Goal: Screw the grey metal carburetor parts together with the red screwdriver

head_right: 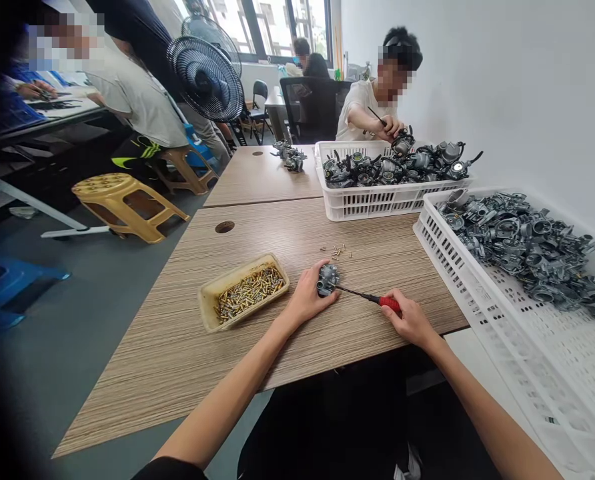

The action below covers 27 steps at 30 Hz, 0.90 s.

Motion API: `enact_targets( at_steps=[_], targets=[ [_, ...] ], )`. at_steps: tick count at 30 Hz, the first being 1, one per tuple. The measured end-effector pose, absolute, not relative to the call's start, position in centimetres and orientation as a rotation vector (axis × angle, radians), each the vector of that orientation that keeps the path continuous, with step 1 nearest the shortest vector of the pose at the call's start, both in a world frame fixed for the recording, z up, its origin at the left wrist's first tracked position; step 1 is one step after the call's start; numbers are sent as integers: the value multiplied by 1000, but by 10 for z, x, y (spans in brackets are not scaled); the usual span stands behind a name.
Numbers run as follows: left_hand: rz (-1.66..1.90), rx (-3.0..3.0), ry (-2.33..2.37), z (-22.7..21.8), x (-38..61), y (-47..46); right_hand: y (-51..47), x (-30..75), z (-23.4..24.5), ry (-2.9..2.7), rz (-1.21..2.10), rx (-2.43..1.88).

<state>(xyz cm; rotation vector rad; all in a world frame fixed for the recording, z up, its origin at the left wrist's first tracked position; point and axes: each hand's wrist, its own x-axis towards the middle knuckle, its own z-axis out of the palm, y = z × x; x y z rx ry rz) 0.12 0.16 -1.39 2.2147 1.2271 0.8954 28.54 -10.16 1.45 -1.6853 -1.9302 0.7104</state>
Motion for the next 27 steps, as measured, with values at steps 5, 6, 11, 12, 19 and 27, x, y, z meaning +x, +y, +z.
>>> enact_targets(
  at_steps=[5,6,11,12,19,27],
  targets=[
    [894,2209,1229,-14,1,2,-102,286,12,-1923,695,-1697],
    [894,2209,1228,-14,1,2,-101,286,12,-1919,692,-1702],
    [900,2211,1225,-14,1,2,-100,286,11,-1904,698,-1714],
    [902,2212,1223,-14,1,2,-100,286,12,-1905,705,-1714],
    [907,2231,1229,-13,1,1,-102,284,15,-1940,708,-1689],
    [901,2209,1220,-12,1,1,-102,284,15,-1917,684,-1711]
  ],
)
